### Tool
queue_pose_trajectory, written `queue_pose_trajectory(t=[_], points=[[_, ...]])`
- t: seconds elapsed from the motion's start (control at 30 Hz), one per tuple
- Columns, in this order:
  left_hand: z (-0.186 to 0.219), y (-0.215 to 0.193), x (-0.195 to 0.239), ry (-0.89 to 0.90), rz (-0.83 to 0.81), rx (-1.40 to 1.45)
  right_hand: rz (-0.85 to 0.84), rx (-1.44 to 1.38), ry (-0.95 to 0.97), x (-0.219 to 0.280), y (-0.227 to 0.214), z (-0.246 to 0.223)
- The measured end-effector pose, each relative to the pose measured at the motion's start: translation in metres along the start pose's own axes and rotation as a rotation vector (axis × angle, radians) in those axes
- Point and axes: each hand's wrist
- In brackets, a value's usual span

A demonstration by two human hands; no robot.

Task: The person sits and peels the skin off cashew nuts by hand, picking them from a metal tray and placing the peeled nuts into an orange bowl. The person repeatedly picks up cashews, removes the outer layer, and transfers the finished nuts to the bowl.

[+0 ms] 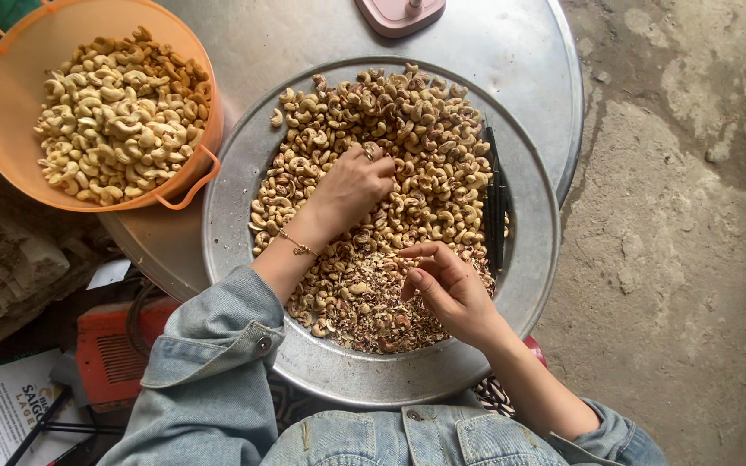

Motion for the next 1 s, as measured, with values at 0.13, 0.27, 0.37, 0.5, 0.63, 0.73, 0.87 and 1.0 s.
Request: queue_pose_trajectory(t=[0.13,0.27,0.37,0.5,0.63,0.73,0.87,1.0], points=[[0.004,-0.009,0.013,-0.089,0.043,0.305,-0.004,0.054,-0.069,-0.002,-0.003,-0.001],[0.016,-0.067,0.044,-0.600,-0.081,1.515,0.051,0.084,-0.191,-0.010,0.002,-0.004],[0.027,-0.079,0.068,-0.702,-0.035,1.811,-0.011,0.190,-0.268,-0.017,0.010,-0.015],[0.049,-0.076,0.087,-0.754,0.060,1.932,-0.034,0.290,-0.307,-0.022,0.028,-0.020],[0.067,-0.070,0.097,-0.820,0.207,2.062,-0.066,0.341,-0.296,-0.020,0.040,-0.023],[0.074,-0.060,0.105,-0.854,0.304,2.121,-0.088,0.311,-0.252,-0.018,0.042,-0.025],[0.079,-0.054,0.112,-0.879,0.374,2.122,-0.112,0.347,-0.201,-0.016,0.046,-0.032],[0.081,-0.058,0.115,-0.885,0.392,2.101,-0.131,0.384,-0.207,-0.019,0.046,-0.029]])
Point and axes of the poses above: each hand's wrist, its own x-axis away from the middle knuckle, its own y-axis out of the palm, z = x × y, and after that the axes turned 15 degrees about -x, right-handed
